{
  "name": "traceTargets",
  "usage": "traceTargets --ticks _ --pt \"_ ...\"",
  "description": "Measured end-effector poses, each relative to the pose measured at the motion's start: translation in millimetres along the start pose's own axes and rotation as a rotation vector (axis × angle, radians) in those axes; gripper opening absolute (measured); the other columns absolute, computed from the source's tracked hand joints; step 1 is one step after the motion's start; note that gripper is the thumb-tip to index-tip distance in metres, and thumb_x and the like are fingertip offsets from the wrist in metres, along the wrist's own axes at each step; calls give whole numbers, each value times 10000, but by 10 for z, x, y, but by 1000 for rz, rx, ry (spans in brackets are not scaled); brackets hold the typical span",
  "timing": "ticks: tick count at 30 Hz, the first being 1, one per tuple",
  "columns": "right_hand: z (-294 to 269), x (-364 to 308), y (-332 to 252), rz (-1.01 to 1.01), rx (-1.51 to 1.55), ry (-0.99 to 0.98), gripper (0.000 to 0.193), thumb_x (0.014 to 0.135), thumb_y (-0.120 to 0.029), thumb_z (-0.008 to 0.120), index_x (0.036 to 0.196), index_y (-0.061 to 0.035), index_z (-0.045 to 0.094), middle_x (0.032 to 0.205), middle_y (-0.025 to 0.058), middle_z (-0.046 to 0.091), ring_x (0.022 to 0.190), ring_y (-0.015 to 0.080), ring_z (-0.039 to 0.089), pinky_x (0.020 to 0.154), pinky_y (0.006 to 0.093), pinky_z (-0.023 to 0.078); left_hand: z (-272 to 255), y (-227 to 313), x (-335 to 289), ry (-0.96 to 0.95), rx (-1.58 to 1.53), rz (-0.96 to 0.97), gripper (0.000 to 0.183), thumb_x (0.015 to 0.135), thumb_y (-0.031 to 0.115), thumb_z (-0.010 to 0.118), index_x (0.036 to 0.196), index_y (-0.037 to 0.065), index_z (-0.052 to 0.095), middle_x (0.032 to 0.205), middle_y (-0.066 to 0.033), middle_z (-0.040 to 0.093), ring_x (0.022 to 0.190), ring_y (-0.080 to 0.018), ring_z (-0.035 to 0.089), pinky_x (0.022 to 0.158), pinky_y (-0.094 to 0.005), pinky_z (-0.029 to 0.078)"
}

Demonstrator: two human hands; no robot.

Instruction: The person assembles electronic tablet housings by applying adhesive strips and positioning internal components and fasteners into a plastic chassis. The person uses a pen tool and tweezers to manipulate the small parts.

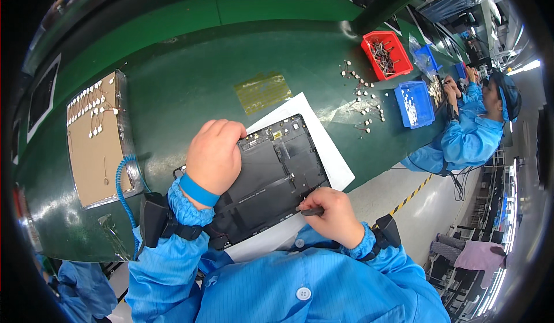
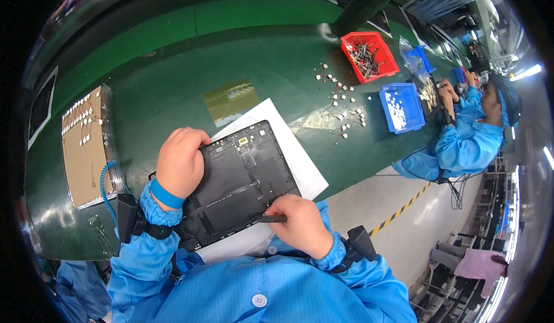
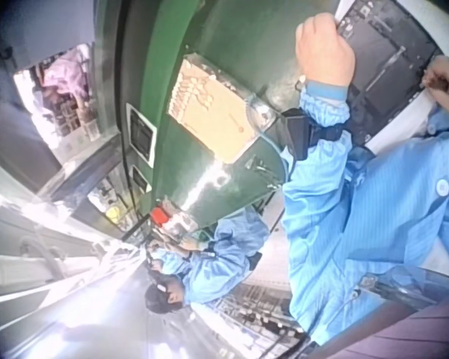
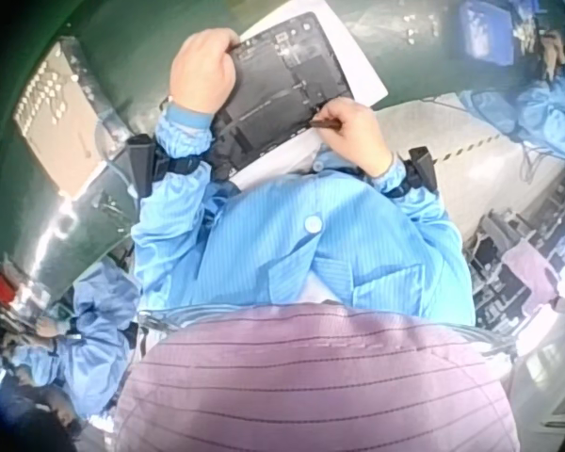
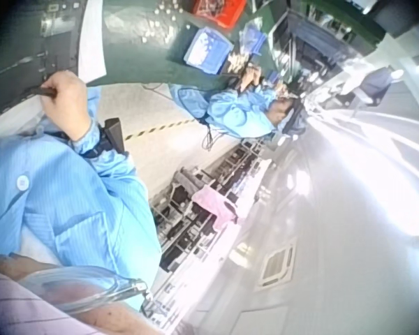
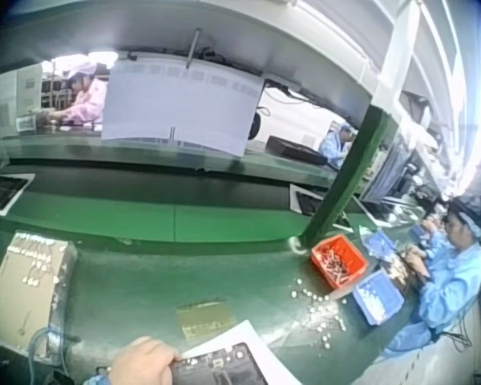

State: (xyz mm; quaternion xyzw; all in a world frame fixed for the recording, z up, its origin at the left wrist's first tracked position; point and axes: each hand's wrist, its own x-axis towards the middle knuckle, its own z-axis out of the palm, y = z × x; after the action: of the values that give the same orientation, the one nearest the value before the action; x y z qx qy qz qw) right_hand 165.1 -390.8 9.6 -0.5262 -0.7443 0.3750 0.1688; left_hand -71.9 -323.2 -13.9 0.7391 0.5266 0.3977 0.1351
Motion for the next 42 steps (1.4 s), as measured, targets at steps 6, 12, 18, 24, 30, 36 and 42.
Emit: traceTargets --ticks 6,12,18,24,30,36,42 --pt "-40 89 -109 25 -142 -49 100 645 -87 633 704 -37 569 709 127 580 647 319 575 577 384 465 -1 6 30 15 -1 10 213 622 -106 441 773 5 545 737 -154 545 732 -341 517 648 -402 429" --pt "-80 140 -126 43 -253 -90 124 650 -122 628 695 -31 556 666 133 575 639 315 583 570 391 468 -6 28 60 -42 -1 -18 211 615 -95 441 773 6 539 742 -160 539 740 -351 509 659 -409 423" --pt "-122 157 -105 12 -284 -118 130 647 -143 632 683 -43 558 663 120 576 644 297 588 570 380 471 -46 65 31 -68 23 -28 197 609 -82 447 767 4 528 738 -163 527 719 -356 496 647 -408 413" --pt "-975 561 130 -15 -42 181 121 675 -110 630 779 -48 621 727 121 598 665 261 597 604 346 478 -76 64 48 -102 5 -78 193 597 -59 476 760 20 540 761 -153 543 747 -350 508 668 -419 419" --pt "-2173 1690 1006 -12 -561 556 138 731 -143 638 802 -26 623 721 138 609 684 263 591 614 354 466 -44 45 87 -112 -6 -87 190 588 -54 477 749 20 544 754 -154 545 752 -352 512 675 -419 424" --pt "-2376 2210 1117 224 -832 410 170 712 -229 652 791 -78 656 758 131 628 766 307 610 685 405 487 -64 70 91 -117 12 -95 187 586 -51 487 743 24 555 744 -149 546 742 -348 519 676 -420 431" --pt "-2340 2384 1265 321 -885 414 195 692 -242 671 765 -61 661 748 140 631 740 308 612 670 406 484 -77 81 102 -93 24 -85 184 590 -49 499 740 34 565 747 -135 551 744 -335 527 671 -414 439"
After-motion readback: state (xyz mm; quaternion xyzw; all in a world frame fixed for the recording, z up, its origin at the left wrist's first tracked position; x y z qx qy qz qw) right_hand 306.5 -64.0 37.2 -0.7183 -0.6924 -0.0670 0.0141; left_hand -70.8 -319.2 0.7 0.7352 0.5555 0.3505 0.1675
